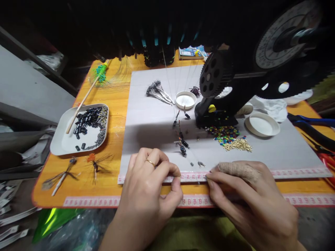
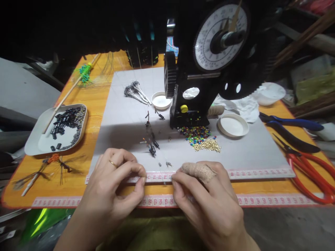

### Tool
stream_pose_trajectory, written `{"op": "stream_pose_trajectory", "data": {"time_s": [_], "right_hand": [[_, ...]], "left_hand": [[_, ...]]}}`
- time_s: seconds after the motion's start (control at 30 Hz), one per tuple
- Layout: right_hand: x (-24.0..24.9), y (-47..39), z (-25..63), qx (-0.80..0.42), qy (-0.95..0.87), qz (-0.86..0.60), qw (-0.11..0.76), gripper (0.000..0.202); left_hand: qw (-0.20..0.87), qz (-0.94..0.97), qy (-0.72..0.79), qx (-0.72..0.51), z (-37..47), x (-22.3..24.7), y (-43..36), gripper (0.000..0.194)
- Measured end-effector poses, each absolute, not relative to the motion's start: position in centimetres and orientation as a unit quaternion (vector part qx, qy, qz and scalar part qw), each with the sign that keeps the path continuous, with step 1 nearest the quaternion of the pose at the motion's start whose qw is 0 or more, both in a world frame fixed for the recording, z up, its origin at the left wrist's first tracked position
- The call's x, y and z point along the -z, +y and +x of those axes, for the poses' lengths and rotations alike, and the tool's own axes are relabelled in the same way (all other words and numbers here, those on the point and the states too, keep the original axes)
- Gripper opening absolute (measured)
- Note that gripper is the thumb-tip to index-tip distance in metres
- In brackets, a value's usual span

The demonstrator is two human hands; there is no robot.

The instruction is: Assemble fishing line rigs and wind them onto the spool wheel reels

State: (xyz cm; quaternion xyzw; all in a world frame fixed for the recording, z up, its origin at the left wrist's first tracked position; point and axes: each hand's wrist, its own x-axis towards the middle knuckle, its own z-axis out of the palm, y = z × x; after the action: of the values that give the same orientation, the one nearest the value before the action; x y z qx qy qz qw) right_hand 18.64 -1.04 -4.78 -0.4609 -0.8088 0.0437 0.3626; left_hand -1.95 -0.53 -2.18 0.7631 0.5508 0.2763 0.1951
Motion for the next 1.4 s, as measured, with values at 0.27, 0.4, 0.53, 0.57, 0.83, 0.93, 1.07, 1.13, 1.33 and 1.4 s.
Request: {"op": "stream_pose_trajectory", "data": {"time_s": [0.27,0.4,0.53,0.57,0.83,0.93,1.07,1.13,1.33,1.4], "right_hand": [[4.7,-1.0,18.5,-0.019,-0.813,-0.457,0.359,0.017],[4.4,-1.9,18.7,-0.049,-0.797,-0.453,0.397,0.018],[4.0,-3.4,18.7,-0.231,-0.736,-0.454,0.446,0.019],[3.9,-3.8,18.6,-0.297,-0.703,-0.455,0.459,0.016],[4.0,-5.6,17.7,-0.764,-0.357,-0.289,0.453,0.007],[3.9,-5.8,17.7,-0.769,-0.349,-0.278,0.457,0.008],[3.9,-6.1,17.8,-0.762,-0.355,-0.289,0.458,0.010],[3.9,-6.3,17.8,-0.761,-0.361,-0.307,0.443,0.013],[3.3,-6.8,17.9,-0.741,-0.413,-0.350,0.397,0.019],[3.3,-6.9,17.9,-0.741,-0.416,-0.353,0.391,0.020]], "left_hand": [[0.160,0.767,0.544,-0.302,-2.0,2.4,-0.7,0.009],[0.128,0.739,0.529,-0.397,-1.2,2.6,-2.7,0.017],[0.178,0.710,0.497,-0.466,0.1,3.5,-5.4,0.030],[0.193,0.705,0.493,-0.472,0.4,3.8,-5.9,0.030],[0.282,0.698,0.493,-0.436,0.9,4.0,-6.8,0.017],[0.387,0.657,0.497,-0.414,0.8,2.6,-6.1,0.019],[0.604,0.539,0.408,-0.422,1.6,2.0,-5.1,0.025],[0.711,0.422,0.331,-0.456,2.5,2.3,-4.8,0.025],[0.722,0.270,0.315,-0.554,4.3,3.0,-3.9,0.028],[0.724,0.260,0.311,-0.559,4.2,3.0,-3.8,0.029]]}}
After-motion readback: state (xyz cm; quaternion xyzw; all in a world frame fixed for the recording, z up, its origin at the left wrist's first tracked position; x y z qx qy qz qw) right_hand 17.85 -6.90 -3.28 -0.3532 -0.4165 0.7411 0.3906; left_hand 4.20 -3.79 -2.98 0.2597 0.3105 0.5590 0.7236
